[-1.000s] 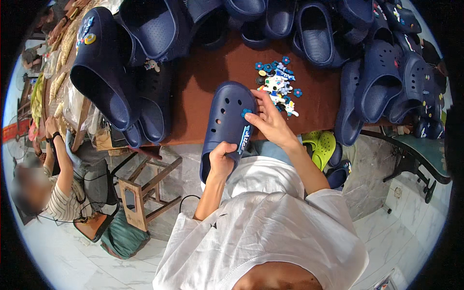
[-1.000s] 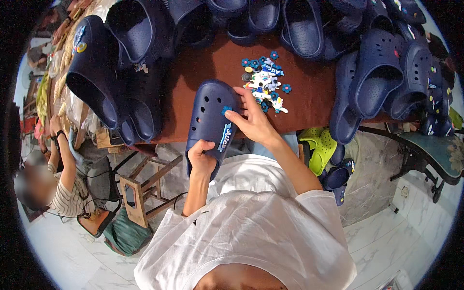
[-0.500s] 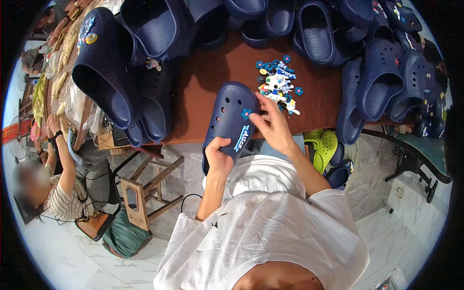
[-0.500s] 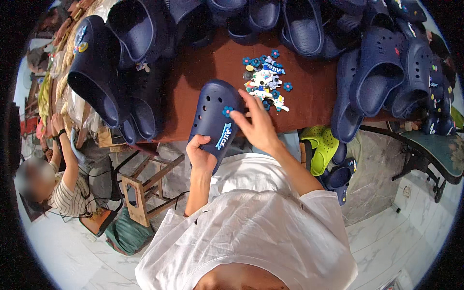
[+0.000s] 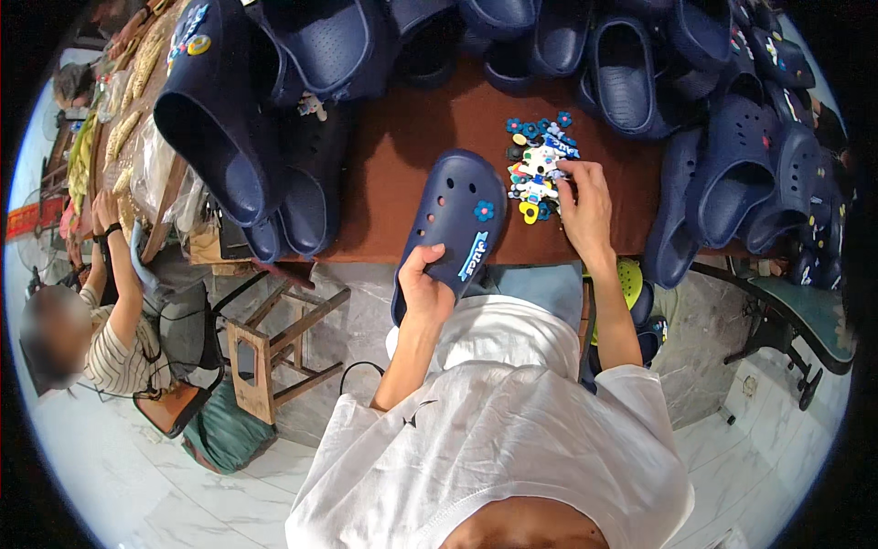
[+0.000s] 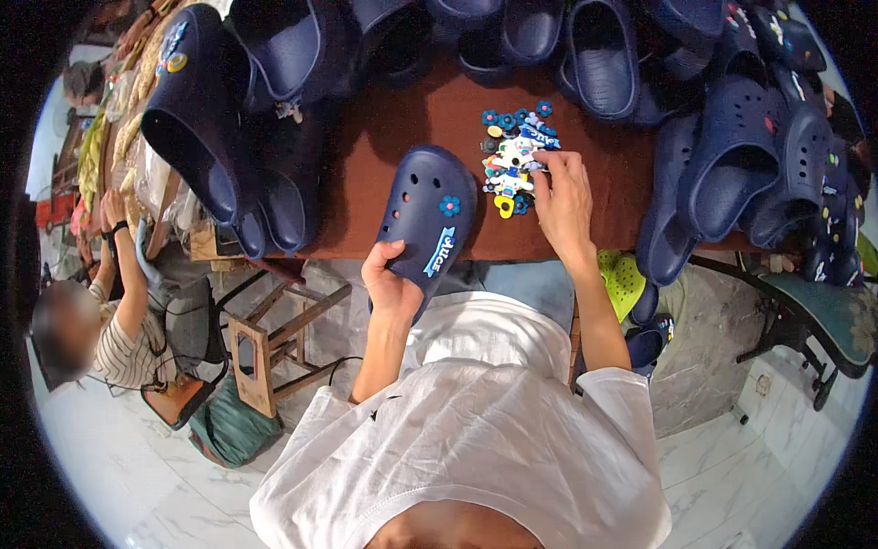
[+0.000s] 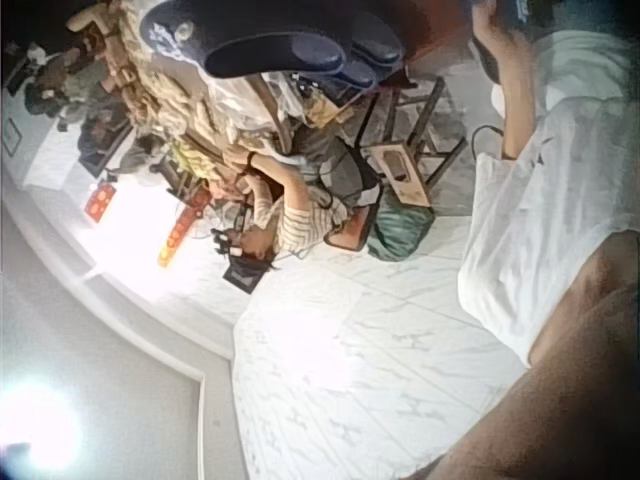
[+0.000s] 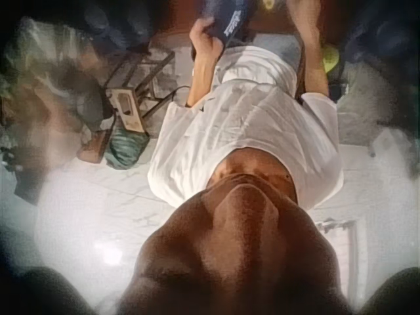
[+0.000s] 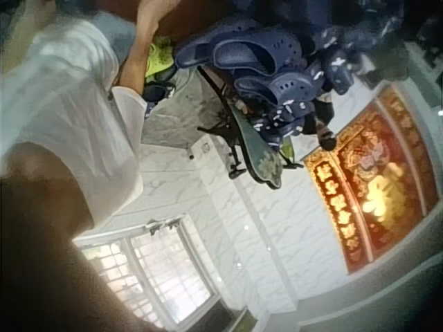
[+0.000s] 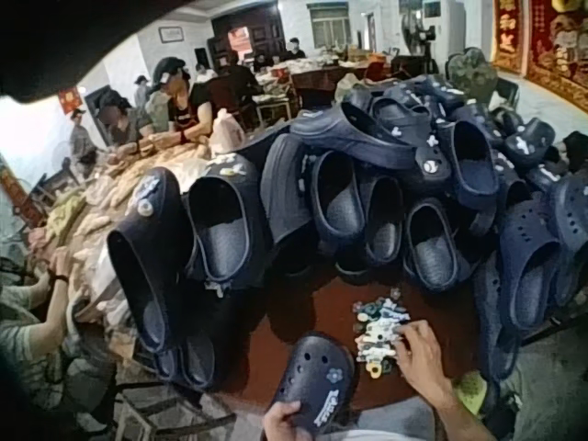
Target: Applying decorative charms and accessories into the holes of foam clogs.
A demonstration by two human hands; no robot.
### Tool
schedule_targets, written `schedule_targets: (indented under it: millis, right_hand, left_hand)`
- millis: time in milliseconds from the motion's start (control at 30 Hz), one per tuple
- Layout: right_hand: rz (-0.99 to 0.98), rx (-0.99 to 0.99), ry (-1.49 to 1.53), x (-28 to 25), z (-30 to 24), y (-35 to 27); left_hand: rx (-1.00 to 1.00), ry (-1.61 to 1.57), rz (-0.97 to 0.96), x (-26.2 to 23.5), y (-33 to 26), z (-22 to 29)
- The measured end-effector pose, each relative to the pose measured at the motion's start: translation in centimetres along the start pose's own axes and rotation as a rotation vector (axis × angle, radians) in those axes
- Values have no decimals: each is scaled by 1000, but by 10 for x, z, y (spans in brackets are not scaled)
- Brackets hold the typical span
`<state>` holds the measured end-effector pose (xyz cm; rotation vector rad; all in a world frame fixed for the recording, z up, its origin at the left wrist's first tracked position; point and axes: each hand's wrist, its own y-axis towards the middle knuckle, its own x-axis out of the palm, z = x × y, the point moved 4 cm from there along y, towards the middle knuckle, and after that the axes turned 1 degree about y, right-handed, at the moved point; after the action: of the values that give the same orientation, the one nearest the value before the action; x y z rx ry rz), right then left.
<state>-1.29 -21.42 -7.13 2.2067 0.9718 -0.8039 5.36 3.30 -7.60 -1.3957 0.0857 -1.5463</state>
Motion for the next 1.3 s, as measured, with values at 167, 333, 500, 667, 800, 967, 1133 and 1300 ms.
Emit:
schedule_targets:
  millis: [167, 333, 500, 667, 800, 967, 1133, 1300]
  right_hand:
    - [-5, -20, -63, -5, -1, 1]
    - [-38, -62, 23, -8, -14, 10]
    - [-210, -222, -18, -4, -27, 26]
    - [-317, -227, -56, -3, -31, 33]
    - [-325, -240, -86, -1, -26, 36]
    - [-356, -270, -94, 1, -28, 41]
    - [-327, -310, -78, 2, -22, 41]
    - [-151, -247, -5, -4, -19, 42]
  left_hand:
    - [6, -19, 21, 0, 1, 0]
    - [2, -25, -7, 2, 0, 1]
    - [-7, -39, -40, 8, 3, 0]
    - [-20, -56, -54, 9, 5, -1]
    - [-21, -59, -53, 12, 4, 0]
    - [-21, -68, -21, 13, 4, 1]
    - [-17, -47, -17, 12, 3, 0]
    - [-2, -50, -92, 4, 6, -1]
